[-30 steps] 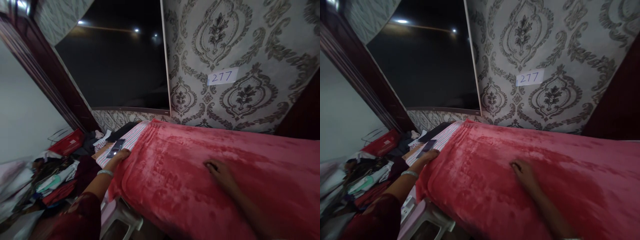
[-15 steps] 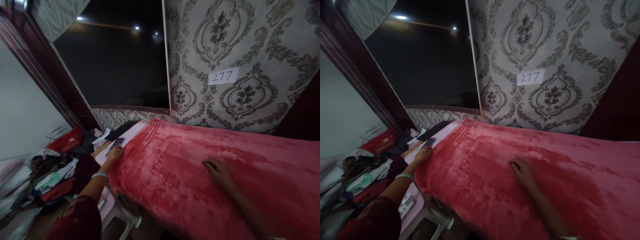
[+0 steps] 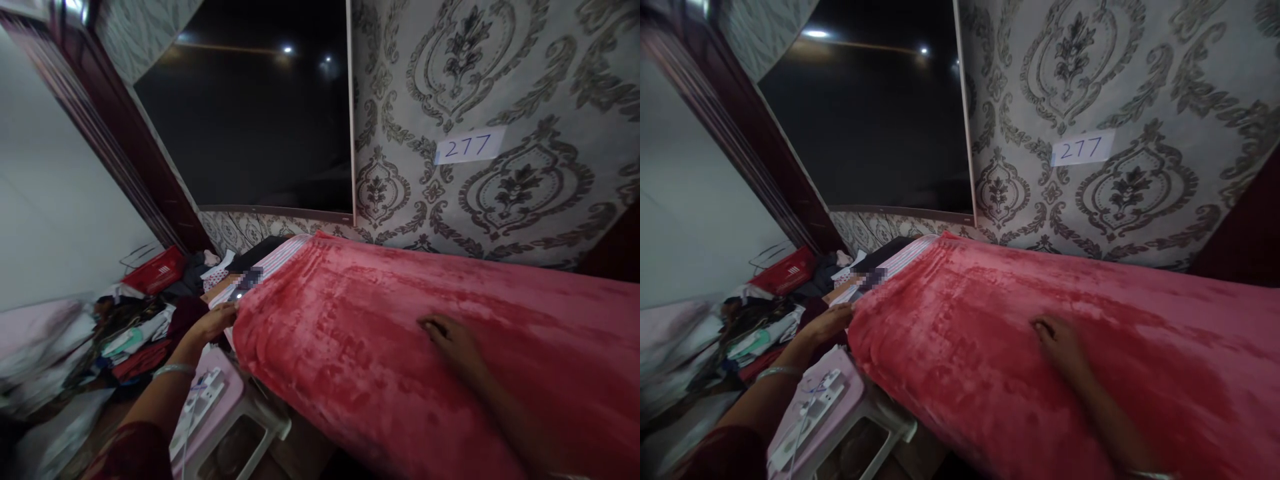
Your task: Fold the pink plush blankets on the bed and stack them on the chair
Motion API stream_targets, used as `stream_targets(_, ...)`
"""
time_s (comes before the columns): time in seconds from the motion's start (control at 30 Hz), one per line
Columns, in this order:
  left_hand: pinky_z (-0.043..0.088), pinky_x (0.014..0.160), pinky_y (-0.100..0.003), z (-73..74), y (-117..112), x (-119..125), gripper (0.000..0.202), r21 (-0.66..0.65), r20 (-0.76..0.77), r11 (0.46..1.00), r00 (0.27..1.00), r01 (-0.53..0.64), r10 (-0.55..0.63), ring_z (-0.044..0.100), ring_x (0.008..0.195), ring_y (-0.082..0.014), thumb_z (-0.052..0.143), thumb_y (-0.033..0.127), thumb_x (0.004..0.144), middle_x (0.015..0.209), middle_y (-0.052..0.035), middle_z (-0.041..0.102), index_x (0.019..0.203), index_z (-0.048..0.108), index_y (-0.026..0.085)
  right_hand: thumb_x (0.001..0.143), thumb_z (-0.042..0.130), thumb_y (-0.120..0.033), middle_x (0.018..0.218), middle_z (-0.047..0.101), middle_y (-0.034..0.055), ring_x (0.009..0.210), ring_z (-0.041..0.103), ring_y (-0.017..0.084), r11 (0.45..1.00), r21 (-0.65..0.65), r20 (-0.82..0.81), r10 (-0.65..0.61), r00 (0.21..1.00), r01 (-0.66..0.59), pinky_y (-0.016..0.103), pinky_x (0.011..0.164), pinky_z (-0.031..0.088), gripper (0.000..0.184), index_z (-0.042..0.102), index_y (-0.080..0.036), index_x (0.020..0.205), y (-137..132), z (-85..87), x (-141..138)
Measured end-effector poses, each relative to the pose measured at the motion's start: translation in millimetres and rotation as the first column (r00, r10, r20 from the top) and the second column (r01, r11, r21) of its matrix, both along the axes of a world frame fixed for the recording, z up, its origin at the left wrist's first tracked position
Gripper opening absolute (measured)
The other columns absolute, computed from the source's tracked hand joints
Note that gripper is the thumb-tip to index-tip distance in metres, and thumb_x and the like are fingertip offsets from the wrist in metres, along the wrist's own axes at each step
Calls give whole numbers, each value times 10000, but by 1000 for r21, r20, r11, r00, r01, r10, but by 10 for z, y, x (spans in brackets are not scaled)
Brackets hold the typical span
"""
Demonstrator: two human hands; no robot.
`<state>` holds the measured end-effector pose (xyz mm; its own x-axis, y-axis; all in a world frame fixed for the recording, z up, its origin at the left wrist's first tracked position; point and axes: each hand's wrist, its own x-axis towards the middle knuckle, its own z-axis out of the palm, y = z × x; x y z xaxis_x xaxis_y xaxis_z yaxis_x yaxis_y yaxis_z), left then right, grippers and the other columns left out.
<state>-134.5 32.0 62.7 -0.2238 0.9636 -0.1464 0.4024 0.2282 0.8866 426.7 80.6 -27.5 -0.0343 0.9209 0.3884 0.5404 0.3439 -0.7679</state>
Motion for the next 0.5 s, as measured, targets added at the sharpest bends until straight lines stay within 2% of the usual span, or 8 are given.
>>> stream_targets(0.07, 484, 681, -314, 8, 19, -17, 472, 45, -145, 997, 988, -55, 61, 583, 689, -180, 573, 660, 699, 726, -37, 622, 763, 551, 193, 762, 454, -468, 821, 758, 79, 758, 704, 249, 1000, 2, 3, -3, 1000, 3, 355, 702, 560, 353, 720, -235, 775, -6, 18, -2)
stream_targets(0.13, 477, 708, -311, 32, 23, -48, 411, 81, -320, 991, 939, -103, 124, 603, 746, -199, 513, 610, 762, 755, -50, 631, 775, 546, 200, 766, 453, -466, 820, 759, 78, 755, 704, 247, 1000, -1, 5, 1, 1000, -1, 352, 700, 560, 352, 720, -236, 772, -10, 29, -2)
stream_targets(0.27, 455, 766, -316, 43, -21, -75, 286, 84, -628, 982, 757, -167, 183, 649, 894, -260, 515, 462, 813, 831, -107, 685, 815, 612, 193, 770, 458, -450, 835, 761, 79, 766, 704, 246, 1000, -6, 6, 4, 1000, -4, 349, 705, 561, 340, 724, -239, 781, -7, 20, 3)
stream_targets(0.4, 454, 750, -314, -50, -72, -15, 349, 31, -784, 978, 602, -206, 152, 678, 922, -276, 429, 432, 898, 922, -148, 730, 918, 664, 175, 766, 460, -443, 854, 760, 89, 788, 703, 254, 1000, -2, -4, 5, 1000, -5, 364, 731, 560, 344, 727, -230, 798, 19, -22, 10)
stream_targets(0.5, 459, 708, -310, -114, -100, 40, 407, 7, -849, 971, 512, -237, 131, 693, 883, -275, 378, 443, 938, 907, -147, 734, 951, 673, 164, 771, 459, -432, 855, 758, 93, 793, 700, 254, 1000, -1, -9, 15, 1000, -15, 367, 739, 556, 337, 723, -224, 796, 45, -51, 14)
